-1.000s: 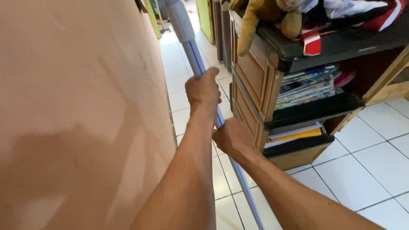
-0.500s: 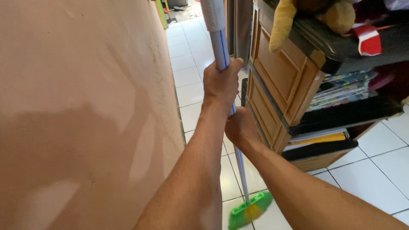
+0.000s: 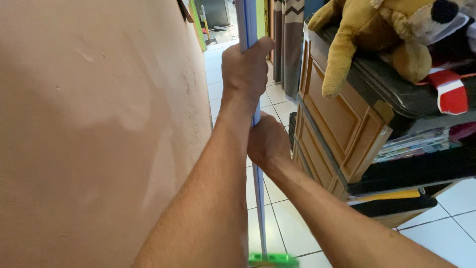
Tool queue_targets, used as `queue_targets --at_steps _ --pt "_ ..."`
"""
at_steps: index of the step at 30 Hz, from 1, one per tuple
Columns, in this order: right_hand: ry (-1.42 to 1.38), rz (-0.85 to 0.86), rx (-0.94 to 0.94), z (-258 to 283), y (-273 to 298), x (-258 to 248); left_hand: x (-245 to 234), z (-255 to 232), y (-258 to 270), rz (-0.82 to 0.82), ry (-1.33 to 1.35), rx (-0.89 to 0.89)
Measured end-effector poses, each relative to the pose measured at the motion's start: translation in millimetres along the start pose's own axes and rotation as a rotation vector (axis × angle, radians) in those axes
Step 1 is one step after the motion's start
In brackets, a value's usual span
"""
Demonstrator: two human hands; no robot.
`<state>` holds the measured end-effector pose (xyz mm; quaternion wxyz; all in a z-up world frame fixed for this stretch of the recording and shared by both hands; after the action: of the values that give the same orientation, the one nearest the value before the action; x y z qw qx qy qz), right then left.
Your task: The person sweeps a tiled floor using a long-handled broom with green bristles. They move from a room with a wooden cabinet and a bed, through a doorway with a patterned curtain, into a hallway, and finally sweep near an open door leading to an outdoor area.
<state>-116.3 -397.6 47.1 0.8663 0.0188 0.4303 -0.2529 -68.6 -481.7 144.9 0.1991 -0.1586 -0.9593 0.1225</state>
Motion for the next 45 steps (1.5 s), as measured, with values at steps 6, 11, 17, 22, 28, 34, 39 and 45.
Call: queue_targets --at_steps 6,11,17,22,28,34,39,45 --pt "-0.010 0.464 0.394 -48 37 71 -32 67 23 -0.044 -0.032 -0.278" --pt "0.014 0.271 0.323 -73 30 90 -41 108 36 -0.012 -0.010 -0.343" --pt "-0.108 0.190 0.275 -75 -14 105 -36 100 4 0.009 -0.092 -0.293" --pt "-0.144 -0.024 0.060 -61 -55 94 -25 91 -16 0.045 -0.152 -0.207" --pt "-0.115 -0.093 -0.101 -40 -81 68 -10 75 -30 0.054 -0.263 -0.066" --pt "-0.007 -0.044 -0.106 1 -98 25 -6 14 -73 -0.086 -0.055 0.072" --pt "0.100 0.120 0.025 -18 -91 42 -37 32 -72 -0.247 -0.017 -0.010" --pt "0.158 0.292 0.142 -75 -71 95 -61 121 -38 -0.299 -0.044 -0.233"
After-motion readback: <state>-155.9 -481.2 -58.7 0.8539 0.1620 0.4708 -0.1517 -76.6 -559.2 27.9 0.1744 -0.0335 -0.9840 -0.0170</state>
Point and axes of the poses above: each hand's wrist, its own y-axis away from the middle knuckle, its own x-axis out of the palm, z = x × y, the point moved 10 cm from there along -y, towards the middle knuckle, and after that the axes turned 14 degrees about y, right-handed, at the moved point
